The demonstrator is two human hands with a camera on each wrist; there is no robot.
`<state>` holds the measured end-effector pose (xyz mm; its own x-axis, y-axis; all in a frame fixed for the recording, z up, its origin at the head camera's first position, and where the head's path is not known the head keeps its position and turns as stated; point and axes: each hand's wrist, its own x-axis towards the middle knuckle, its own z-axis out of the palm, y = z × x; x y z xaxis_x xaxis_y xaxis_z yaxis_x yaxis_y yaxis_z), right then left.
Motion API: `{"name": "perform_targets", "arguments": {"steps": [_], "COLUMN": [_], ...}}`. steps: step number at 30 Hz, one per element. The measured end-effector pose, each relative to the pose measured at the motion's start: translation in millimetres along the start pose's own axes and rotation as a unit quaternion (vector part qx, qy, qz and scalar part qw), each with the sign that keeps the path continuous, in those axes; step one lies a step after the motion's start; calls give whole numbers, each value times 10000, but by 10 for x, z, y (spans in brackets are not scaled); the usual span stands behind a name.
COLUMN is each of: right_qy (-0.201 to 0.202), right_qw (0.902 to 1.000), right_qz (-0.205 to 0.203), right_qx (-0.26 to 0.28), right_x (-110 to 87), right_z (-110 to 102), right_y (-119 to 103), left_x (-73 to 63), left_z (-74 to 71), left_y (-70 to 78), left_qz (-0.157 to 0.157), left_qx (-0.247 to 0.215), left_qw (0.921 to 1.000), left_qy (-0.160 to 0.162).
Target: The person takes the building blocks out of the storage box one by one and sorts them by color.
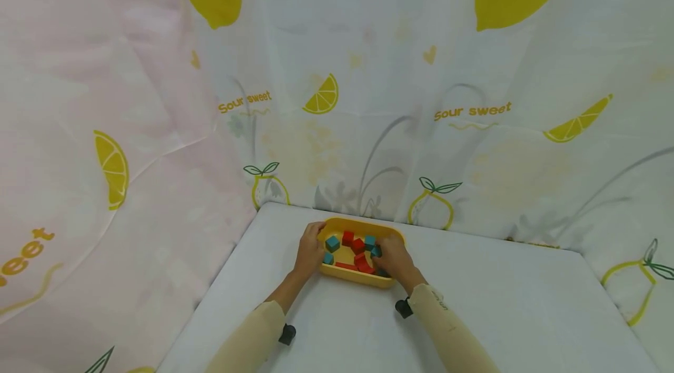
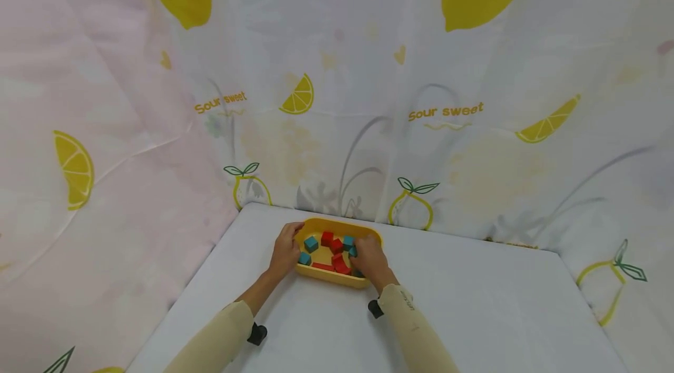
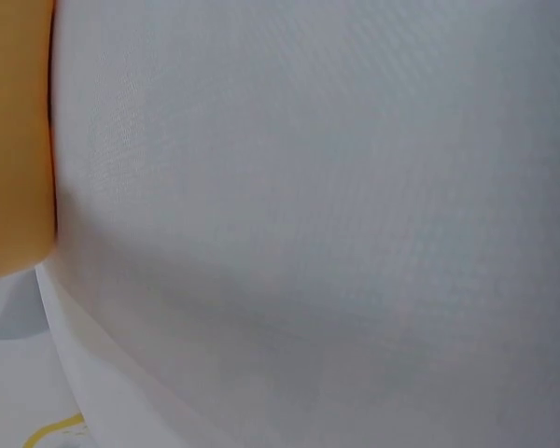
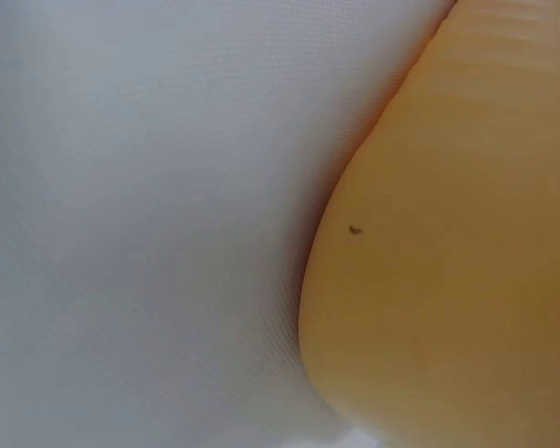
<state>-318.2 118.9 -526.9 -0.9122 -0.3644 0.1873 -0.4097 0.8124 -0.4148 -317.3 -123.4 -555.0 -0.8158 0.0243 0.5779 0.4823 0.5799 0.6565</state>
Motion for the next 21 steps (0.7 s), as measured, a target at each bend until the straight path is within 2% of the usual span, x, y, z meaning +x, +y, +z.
{"name": "perform_targets", "arguments": {"steps": [3,7,14,21], "right_qy": [120,437,586,656], "right_qw": [9989,9959,9938,9930], "right_qz": [131,230,31,76], "right_qx": [439,764,941,981], "right_x": [-3,-22,-64,-103], "right_z": [-13,-29,-51,-141], "right_y": [9,28,46,69], "left_x": [1,-1,-16,-14], "left_z": [-4,-8,-1,1], "left_y": [17,34,35,34], "left_qz": [-12,33,5,38], "left_qx": [44,67,206,262], "left_qw": [10000,10000,9998,9996], "left_qy": [-8,16,-20,2]}}
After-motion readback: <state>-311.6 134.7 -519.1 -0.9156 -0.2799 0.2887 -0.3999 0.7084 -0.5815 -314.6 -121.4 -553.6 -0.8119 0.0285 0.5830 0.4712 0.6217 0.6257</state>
